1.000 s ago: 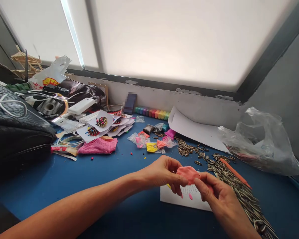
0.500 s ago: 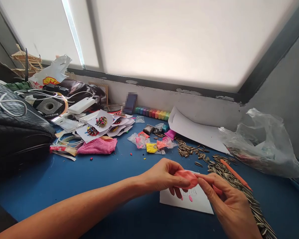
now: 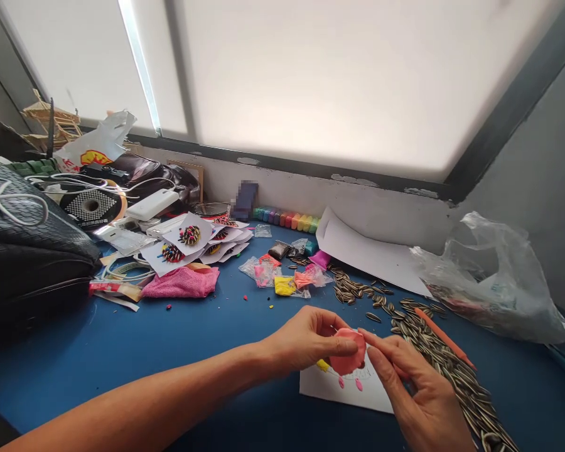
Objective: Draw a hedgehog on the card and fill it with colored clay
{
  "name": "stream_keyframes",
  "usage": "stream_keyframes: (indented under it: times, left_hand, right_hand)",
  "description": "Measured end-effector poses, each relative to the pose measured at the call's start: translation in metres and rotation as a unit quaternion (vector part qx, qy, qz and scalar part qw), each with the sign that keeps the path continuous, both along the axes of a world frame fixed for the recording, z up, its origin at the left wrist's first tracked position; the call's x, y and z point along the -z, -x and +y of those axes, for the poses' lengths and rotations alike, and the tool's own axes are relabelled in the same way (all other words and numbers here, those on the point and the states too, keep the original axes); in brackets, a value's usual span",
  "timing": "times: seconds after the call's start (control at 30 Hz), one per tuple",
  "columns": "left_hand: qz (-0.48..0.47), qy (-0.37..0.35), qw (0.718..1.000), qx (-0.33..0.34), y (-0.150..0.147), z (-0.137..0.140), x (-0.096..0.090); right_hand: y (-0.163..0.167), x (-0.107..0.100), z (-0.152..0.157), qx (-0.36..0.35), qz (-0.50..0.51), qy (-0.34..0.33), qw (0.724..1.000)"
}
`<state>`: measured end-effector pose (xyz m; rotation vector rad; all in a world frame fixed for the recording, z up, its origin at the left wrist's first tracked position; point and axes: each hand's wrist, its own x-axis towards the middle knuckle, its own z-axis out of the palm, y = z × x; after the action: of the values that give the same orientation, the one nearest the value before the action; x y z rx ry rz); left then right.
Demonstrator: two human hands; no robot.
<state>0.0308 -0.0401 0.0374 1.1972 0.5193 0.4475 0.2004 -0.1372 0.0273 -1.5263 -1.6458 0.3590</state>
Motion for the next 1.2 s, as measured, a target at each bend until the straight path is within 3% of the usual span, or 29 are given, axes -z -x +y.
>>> stream_keyframes:
  times: [0.47,0.67,0.87,1.2]
  left_hand:
    - [0.021,-0.055,0.996,0.060,0.002,0.001,0.006]
    - [0.029,-0.027,0.999,0.027,-0.009,0.013,0.005]
    - [0.009,-0.046,0.996,0.072,-0.019,0.022,0.003]
    - [0.029,-0.035,0.994,0.102,-0.022,0.030,0.009]
  right_hand:
    - [0.004,0.002,-0.003,-0.014,-0.036,-0.012,0.999]
    - [-0.002,-0.005,0.000,0.031,0.017,0.015,0.999]
    - [-0.015,-0.003,0.004,0.035,0.051,0.069,0.996]
    - [-0.009,-0.001,0.006,0.065,0.075,0.065,0.993]
